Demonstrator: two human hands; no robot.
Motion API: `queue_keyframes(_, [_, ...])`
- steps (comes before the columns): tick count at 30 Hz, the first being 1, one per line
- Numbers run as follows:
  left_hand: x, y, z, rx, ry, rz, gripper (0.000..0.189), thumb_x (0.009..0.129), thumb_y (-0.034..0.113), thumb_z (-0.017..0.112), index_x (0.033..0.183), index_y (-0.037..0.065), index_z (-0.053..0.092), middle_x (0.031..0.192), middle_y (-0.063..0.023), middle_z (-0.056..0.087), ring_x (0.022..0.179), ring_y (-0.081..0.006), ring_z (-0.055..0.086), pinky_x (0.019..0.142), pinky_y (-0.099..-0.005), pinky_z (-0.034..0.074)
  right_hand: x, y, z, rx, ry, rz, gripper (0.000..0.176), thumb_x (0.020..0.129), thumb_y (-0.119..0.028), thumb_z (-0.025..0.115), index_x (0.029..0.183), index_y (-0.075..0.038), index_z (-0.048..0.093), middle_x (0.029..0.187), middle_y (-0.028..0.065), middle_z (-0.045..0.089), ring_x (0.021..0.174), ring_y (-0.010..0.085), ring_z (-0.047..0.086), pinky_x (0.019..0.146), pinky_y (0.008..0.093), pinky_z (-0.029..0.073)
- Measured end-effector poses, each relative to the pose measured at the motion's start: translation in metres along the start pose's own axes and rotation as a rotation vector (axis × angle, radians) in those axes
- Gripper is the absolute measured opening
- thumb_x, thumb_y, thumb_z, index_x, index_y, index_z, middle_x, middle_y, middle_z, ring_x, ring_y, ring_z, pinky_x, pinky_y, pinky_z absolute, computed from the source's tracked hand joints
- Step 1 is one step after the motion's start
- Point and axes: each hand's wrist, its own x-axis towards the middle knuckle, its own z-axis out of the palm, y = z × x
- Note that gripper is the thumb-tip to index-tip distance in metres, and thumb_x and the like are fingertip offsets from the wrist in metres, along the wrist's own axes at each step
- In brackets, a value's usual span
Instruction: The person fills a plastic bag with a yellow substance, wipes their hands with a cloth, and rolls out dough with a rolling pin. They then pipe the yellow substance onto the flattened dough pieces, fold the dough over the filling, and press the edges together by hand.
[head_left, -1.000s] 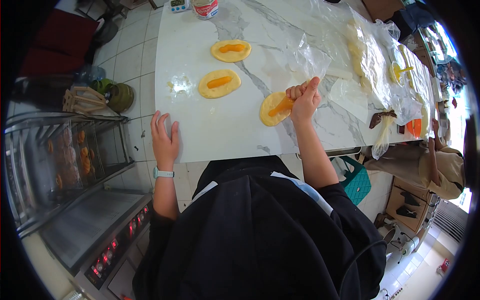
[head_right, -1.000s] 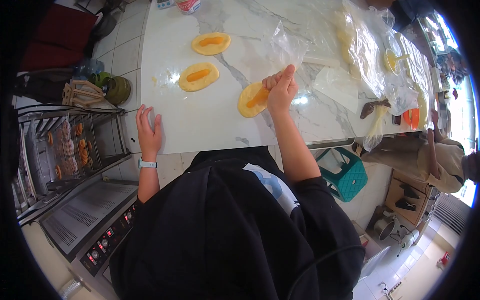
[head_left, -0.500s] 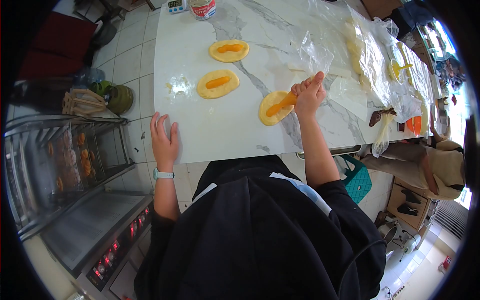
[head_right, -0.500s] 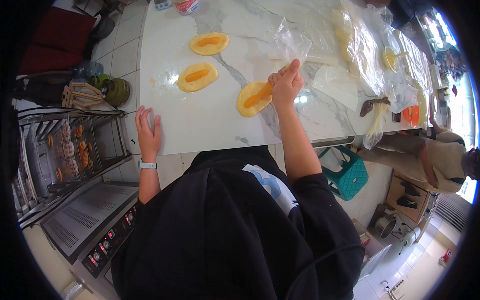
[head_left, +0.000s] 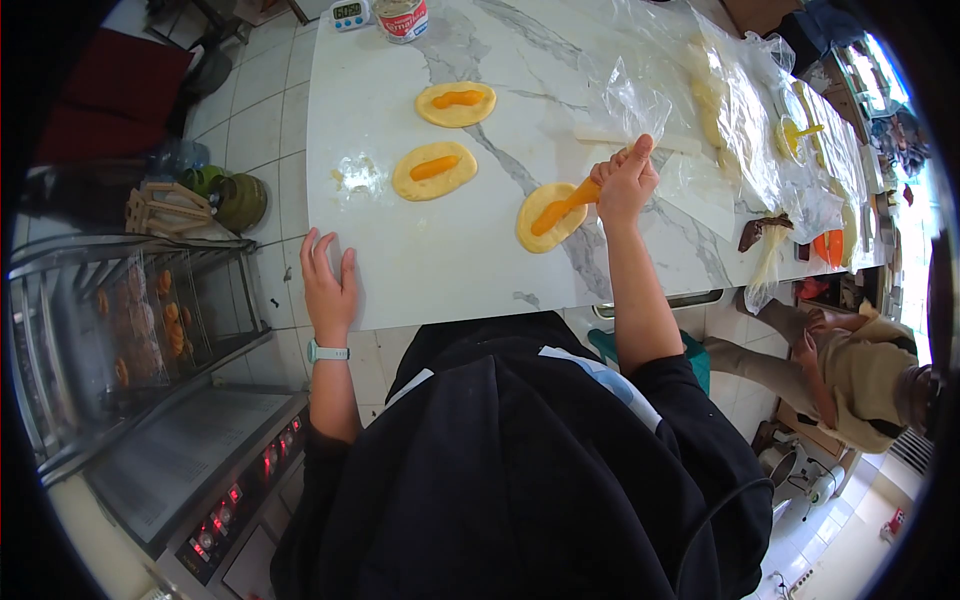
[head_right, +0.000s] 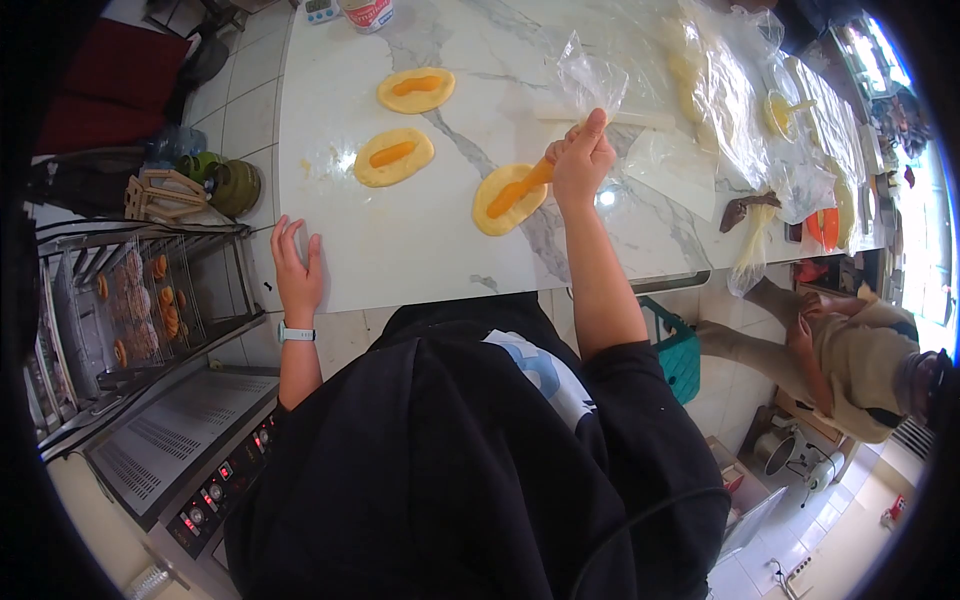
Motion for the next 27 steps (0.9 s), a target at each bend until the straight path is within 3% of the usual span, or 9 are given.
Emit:
queue_keyframes(7, [0.0, 0.001, -0.001, -0.008, -0.005, -0.002, 0.035, 0.093, 0.028, 0.053, 0.119, 0.005, 0.05, 0.133, -0.019, 0.04, 0.122, -0.0365, 0.043, 0.098, -0.0419, 0.039, -0.011, 0.014, -0.018, -0.09, -0.292, -0.283, 0.043, 0.097, -0.035, 0.048, 0.066, -0.005, 0.045, 0.057, 0.0025, 0.046, 0.041, 0.0135, 0.041, 0.043, 0.0297, 0.037])
queue_keyframes(9, [0.0, 0.002, -0.001, -0.014, -0.002, -0.004, 0.035, 0.093, 0.028, 0.053, 0.119, 0.005, 0.05, 0.133, -0.0191, 0.04, 0.121, -0.0366, 0.043, 0.097, -0.0419, 0.039, -0.017, 0.001, -0.008, -0.527, -0.697, -1.206, 0.027, 0.092, -0.022, 0.051, 0.075, -0.001, 0.056, 0.065, 0.0109, 0.057, 0.047, 0.0214, 0.052, 0.047, 0.0332, 0.043])
queue_keyframes(12, [0.0, 0.001, 0.0, -0.017, 0.005, -0.003, 0.035, 0.093, 0.027, 0.053, 0.119, 0.005, 0.05, 0.133, -0.0192, 0.041, 0.121, -0.0366, 0.044, 0.097, -0.0418, 0.039, -0.009, -0.008, -0.014, -0.536, -0.646, -1.317, 0.016, 0.085, -0.013, 0.053, 0.083, 0.001, 0.061, 0.071, 0.0165, 0.06, 0.055, 0.0267, 0.057, 0.05, 0.0366, 0.045])
queue_keyframes(14, [-0.001, 0.001, 0.0, -0.011, 0.008, -0.003, 0.035, 0.093, 0.027, 0.054, 0.12, 0.005, 0.05, 0.133, -0.0192, 0.041, 0.121, -0.0366, 0.044, 0.097, -0.0418, 0.039, 0.01, 0.005, -0.022, -0.673, -0.063, -1.33, 0.018, 0.087, -0.013, 0.044, 0.081, -0.001, 0.057, 0.07, 0.0116, 0.058, 0.063, 0.0257, 0.057, 0.054, 0.0359, 0.044])
queue_keyframes(15, [-0.001, 0.002, -0.001, -0.01, 0.007, -0.006, 0.035, 0.092, 0.027, 0.054, 0.119, 0.005, 0.05, 0.133, -0.0191, 0.041, 0.12, -0.0364, 0.044, 0.097, -0.0418, 0.039, 0.02, -0.001, -0.032, -0.059, -0.143, -0.63, 0.022, 0.091, -0.018, 0.039, 0.076, -0.006, 0.05, 0.065, 0.0064, 0.05, 0.058, 0.0209, 0.05, 0.06, 0.0342, 0.044])
queue_keyframes(16, [0.0, 0.004, -0.001, -0.011, 0.007, -0.008, 0.035, 0.092, 0.026, 0.054, 0.119, 0.004, 0.05, 0.133, -0.0189, 0.041, 0.12, -0.0363, 0.044, 0.097, -0.0418, 0.039, 0.02, -0.032, -0.013, 0.216, -0.121, -0.479, 0.024, 0.09, -0.024, 0.04, 0.071, -0.012, 0.035, 0.061, -0.0007, 0.027, 0.054, 0.0131, 0.024, 0.063, 0.0337, 0.036])
queue_keyframes(17, [0.0, 0.004, 0.0, -0.011, 0.012, -0.008, 0.035, 0.092, 0.026, 0.054, 0.119, 0.004, 0.05, 0.133, -0.0189, 0.041, 0.12, -0.0363, 0.044, 0.097, -0.0418, 0.039, 0.027, -0.051, -0.01, 0.444, 0.051, -0.318, 0.023, 0.093, -0.022, 0.038, 0.072, -0.011, 0.038, 0.06, -0.0011, 0.03, 0.055, 0.0145, 0.032, 0.07, 0.037, 0.039])
queue_keyframes(23, [0.0, 0.004, -0.002, 0.011, 0.07, 0.035, 0.034, 0.09, 0.025, 0.057, 0.117, 0.006, 0.051, 0.132, -0.0188, 0.043, 0.117, -0.0382, 0.047, 0.093, -0.0425, 0.043, 0.056, -0.11, 0.01, 0.983, 0.01, 0.172, 0.023, 0.098, -0.031, 0.038, 0.087, -0.011, 0.04, 0.063, -0.0003, 0.034, 0.056, 0.0144, 0.037, 0.079, 0.044, 0.045])
queue_keyframes(27, [0.0, 0.003, 0.001, -0.024, 0.056, 0.024, 0.034, 0.09, 0.024, 0.056, 0.117, 0.005, 0.051, 0.132, -0.0194, 0.043, 0.117, -0.0382, 0.047, 0.094, -0.0422, 0.042, 0.067, -0.095, 0.045, 0.728, 0.014, 0.108, 0.031, 0.096, -0.038, 0.045, 0.081, -0.01, 0.044, 0.056, -0.0027, 0.034, 0.051, 0.012, 0.037, 0.075, 0.0399, 0.044])
